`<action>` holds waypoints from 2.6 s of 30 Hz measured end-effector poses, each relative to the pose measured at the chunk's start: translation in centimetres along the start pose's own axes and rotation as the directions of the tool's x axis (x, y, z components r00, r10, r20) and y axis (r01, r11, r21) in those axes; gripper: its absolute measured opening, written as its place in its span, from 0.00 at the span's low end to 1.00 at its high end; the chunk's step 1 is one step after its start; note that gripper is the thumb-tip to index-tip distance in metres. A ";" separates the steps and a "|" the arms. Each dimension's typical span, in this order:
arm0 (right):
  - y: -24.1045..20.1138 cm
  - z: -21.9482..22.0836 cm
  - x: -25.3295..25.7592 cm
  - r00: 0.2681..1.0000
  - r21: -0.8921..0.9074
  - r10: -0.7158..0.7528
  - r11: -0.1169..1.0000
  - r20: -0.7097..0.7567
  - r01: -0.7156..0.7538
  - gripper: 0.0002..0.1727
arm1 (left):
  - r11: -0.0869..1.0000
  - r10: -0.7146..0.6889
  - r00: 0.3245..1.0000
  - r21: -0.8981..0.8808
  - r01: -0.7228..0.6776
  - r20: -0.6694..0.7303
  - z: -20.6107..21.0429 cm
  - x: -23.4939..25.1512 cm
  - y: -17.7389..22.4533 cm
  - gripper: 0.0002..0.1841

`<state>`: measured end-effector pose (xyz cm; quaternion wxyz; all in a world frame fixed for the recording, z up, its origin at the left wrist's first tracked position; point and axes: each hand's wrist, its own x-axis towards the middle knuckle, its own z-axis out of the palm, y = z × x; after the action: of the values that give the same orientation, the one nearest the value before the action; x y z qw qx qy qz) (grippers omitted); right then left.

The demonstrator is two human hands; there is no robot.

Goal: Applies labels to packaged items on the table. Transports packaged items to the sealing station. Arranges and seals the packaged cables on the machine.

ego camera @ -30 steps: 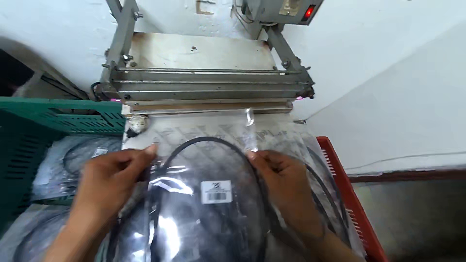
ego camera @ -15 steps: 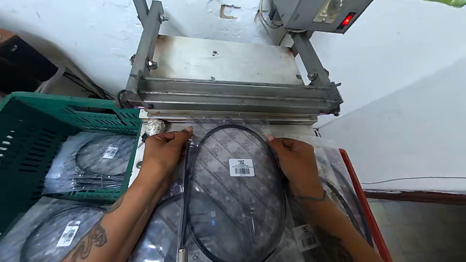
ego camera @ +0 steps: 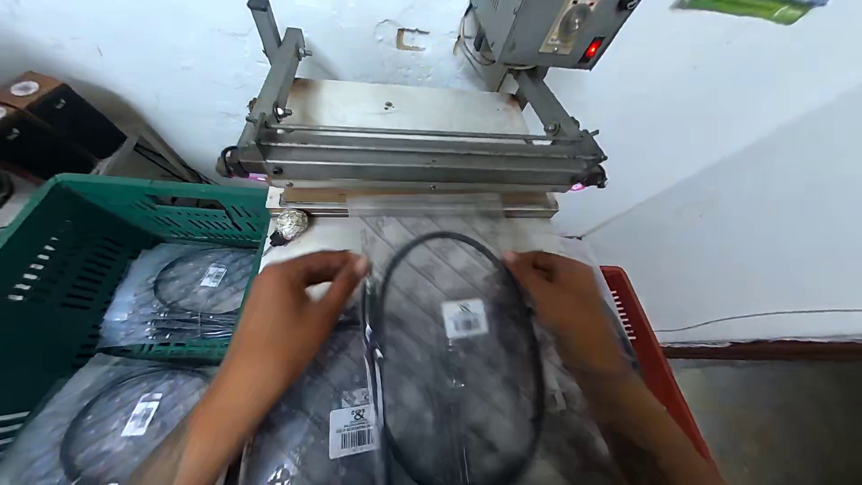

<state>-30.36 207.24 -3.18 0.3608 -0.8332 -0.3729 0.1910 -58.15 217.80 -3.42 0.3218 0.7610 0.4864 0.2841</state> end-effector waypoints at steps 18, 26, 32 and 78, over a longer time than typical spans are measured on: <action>-1.8 3.2 -10.7 0.987 0.579 -0.037 0.813 0.158 -0.062 0.11 | 0.725 -0.365 0.925 -0.592 0.352 0.103 -3.5 -5.8 -0.7 0.10; -1.7 1.8 -5.0 0.996 0.452 0.061 0.888 0.067 -0.085 0.08 | 0.747 -0.469 0.878 -0.486 0.453 0.098 0.0 0.6 1.4 0.16; -0.5 3.3 4.1 0.999 0.260 0.020 0.966 -0.025 -0.013 0.13 | 0.821 -0.441 0.880 -0.317 0.474 0.174 3.0 5.6 -0.4 0.16; -3.3 2.7 -10.0 0.991 0.482 -0.113 0.874 0.066 0.067 0.09 | 0.705 -0.426 0.901 -0.594 0.389 0.084 -1.5 -2.8 -1.8 0.17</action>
<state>-40.05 202.42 -2.01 0.5462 -0.6903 -0.3689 0.2983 -61.36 216.09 -4.20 0.5847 0.4853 0.5368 0.3666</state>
